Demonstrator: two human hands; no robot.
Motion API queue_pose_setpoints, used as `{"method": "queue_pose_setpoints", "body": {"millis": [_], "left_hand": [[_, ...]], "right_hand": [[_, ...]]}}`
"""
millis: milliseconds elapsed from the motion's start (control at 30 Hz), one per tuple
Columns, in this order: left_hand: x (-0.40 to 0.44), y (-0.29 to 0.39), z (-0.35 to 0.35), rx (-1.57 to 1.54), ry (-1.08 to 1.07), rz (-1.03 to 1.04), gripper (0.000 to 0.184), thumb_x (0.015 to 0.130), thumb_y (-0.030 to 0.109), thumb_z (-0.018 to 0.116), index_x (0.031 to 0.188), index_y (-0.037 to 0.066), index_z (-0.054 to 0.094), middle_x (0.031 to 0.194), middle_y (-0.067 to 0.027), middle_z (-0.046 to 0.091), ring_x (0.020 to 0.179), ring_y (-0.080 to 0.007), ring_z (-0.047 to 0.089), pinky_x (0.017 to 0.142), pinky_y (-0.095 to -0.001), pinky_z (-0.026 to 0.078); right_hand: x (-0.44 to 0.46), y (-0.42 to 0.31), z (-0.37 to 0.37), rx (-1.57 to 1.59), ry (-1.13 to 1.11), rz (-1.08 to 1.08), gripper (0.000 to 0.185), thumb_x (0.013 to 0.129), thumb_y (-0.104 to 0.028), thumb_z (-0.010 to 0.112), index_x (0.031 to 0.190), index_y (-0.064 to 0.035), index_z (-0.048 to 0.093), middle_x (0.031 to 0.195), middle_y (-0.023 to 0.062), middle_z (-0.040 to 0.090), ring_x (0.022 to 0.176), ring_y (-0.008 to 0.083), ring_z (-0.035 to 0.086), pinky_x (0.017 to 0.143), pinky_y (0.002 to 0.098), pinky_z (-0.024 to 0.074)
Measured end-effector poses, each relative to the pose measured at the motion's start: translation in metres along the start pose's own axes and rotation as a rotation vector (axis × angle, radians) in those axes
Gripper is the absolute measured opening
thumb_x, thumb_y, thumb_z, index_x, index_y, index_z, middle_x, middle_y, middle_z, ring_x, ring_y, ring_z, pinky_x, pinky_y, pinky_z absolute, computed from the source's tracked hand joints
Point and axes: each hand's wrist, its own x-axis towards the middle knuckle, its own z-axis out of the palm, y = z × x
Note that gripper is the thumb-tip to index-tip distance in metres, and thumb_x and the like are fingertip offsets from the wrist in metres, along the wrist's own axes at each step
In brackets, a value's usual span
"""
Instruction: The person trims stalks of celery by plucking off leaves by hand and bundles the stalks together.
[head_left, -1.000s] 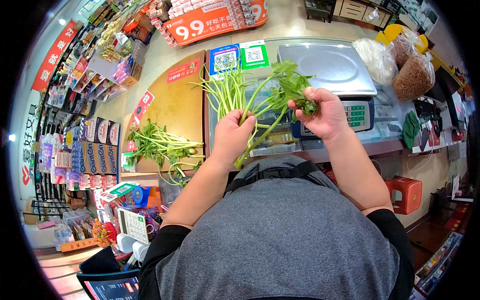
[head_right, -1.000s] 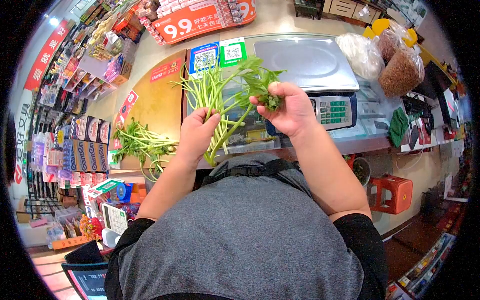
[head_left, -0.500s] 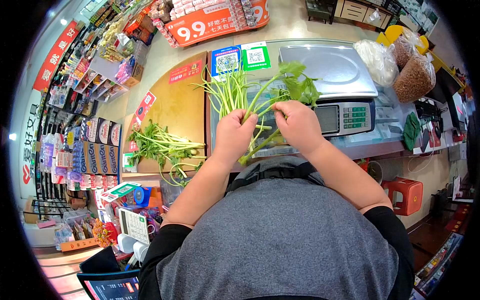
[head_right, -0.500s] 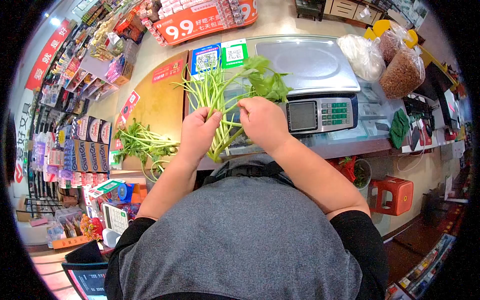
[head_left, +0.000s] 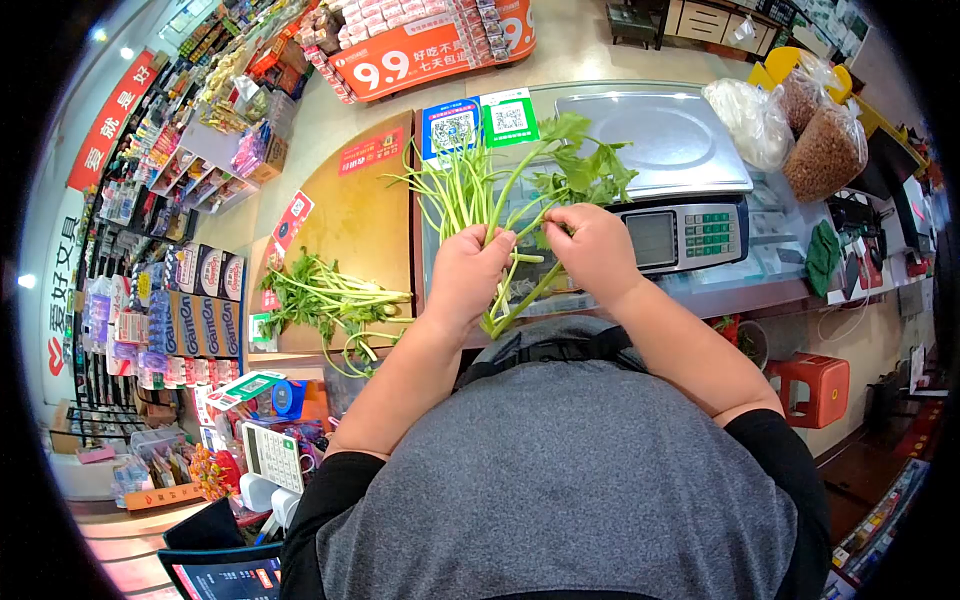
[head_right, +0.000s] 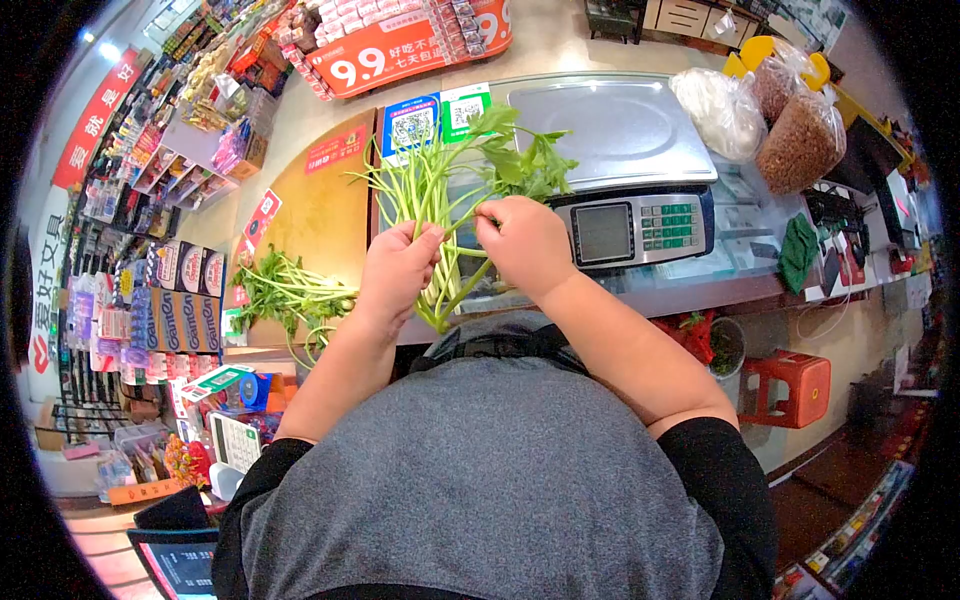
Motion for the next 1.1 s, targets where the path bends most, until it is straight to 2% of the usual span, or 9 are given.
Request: {"method": "queue_pose_setpoints", "body": {"millis": [200,300,400,500,600,700,833,1000,1100], "left_hand": [[0.001,-0.006,-0.001,0.028,0.004,0.015,0.014,0.093,0.018,0.063,0.085,0.007,0.061,0.066,0.0046,0.053,0.049,-0.0016,0.042,0.043,-0.0171,0.032],[0.001,-0.005,-0.003,0.030,0.022,0.004,0.013,0.093,0.018,0.063,0.085,0.007,0.062,0.067,0.0044,0.054,0.050,-0.0020,0.043,0.045,-0.0173,0.033],[0.004,-0.013,-0.003,0.129,0.027,0.059,0.013,0.093,0.018,0.064,0.087,0.006,0.062,0.067,0.0046,0.054,0.051,-0.0025,0.043,0.046,-0.0184,0.034],[0.004,-0.015,0.000,0.154,-0.013,0.109,0.013,0.093,0.017,0.063,0.087,0.006,0.063,0.067,0.0047,0.054,0.052,-0.0030,0.043,0.047,-0.0195,0.034],[0.009,-0.020,-0.009,0.229,0.058,0.132,0.013,0.094,0.017,0.062,0.088,0.005,0.062,0.066,0.0054,0.052,0.051,-0.0029,0.041,0.046,-0.0200,0.032],[0.004,-0.011,-0.013,0.092,0.042,0.103,0.012,0.095,0.016,0.060,0.088,0.006,0.060,0.064,0.0066,0.050,0.050,-0.0025,0.039,0.045,-0.0197,0.030],[0.006,-0.008,-0.014,0.003,0.007,0.084,0.010,0.096,0.017,0.058,0.090,0.009,0.057,0.062,0.0075,0.046,0.049,-0.0020,0.039,0.043,-0.0185,0.031],[0.005,-0.006,-0.007,-0.058,-0.071,0.039,0.008,0.097,0.015,0.056,0.097,0.006,0.056,0.069,0.0045,0.050,0.055,-0.0047,0.044,0.049,-0.0202,0.037],[0.006,-0.009,-0.004,-0.076,-0.142,0.043,0.011,0.095,0.013,0.057,0.101,0.004,0.055,0.074,0.0017,0.053,0.061,-0.0078,0.050,0.056,-0.0229,0.042]], "right_hand": [[-0.001,0.013,0.010,0.550,-0.256,0.509,0.024,0.084,-0.018,0.062,0.100,-0.0044,0.072,0.089,0.0188,0.070,0.078,0.0239,0.069,0.071,0.0331,0.0519],[0.001,0.007,0.003,0.352,-0.277,0.417,0.023,0.083,-0.018,0.061,0.098,-0.0035,0.072,0.087,0.0180,0.070,0.076,0.0247,0.068,0.071,0.0341,0.0515],[0.000,0.007,0.001,-0.003,-0.105,0.069,0.021,0.084,-0.018,0.059,0.093,-0.0033,0.071,0.085,0.0169,0.070,0.076,0.0248,0.067,0.070,0.0343,0.0504],[0.000,0.003,-0.001,-0.083,-0.022,0.001,0.019,0.084,-0.017,0.057,0.086,-0.0026,0.069,0.085,0.0162,0.068,0.074,0.0228,0.065,0.069,0.0357,0.0496],[0.014,0.025,-0.013,0.342,0.080,0.546,0.017,0.086,-0.014,0.054,0.084,-0.0036,0.067,0.082,0.0120,0.067,0.076,0.0213,0.063,0.067,0.0366,0.0491],[0.018,0.036,-0.038,1.233,0.110,0.848,0.012,0.090,-0.013,0.050,0.084,-0.0084,0.060,0.075,0.0023,0.055,0.067,0.0178,0.051,0.053,0.0319,0.0387],[0.005,0.063,-0.052,1.681,-0.160,0.834,0.015,0.090,-0.019,0.051,0.078,-0.0110,0.055,0.079,0.0040,0.053,0.063,0.0169,0.046,0.050,0.0299,0.0353],[-0.011,0.054,-0.038,1.430,-0.211,1.171,0.017,0.085,-0.018,0.051,0.071,-0.0101,0.050,0.084,0.0116,0.054,0.062,0.0185,0.046,0.045,0.0252,0.0333],[-0.012,0.036,-0.027,1.328,-0.279,1.177,0.013,0.092,-0.016,0.053,0.090,-0.0068,0.061,0.078,0.0074,0.057,0.056,0.0137,0.044,0.044,0.0247,0.0316]]}}
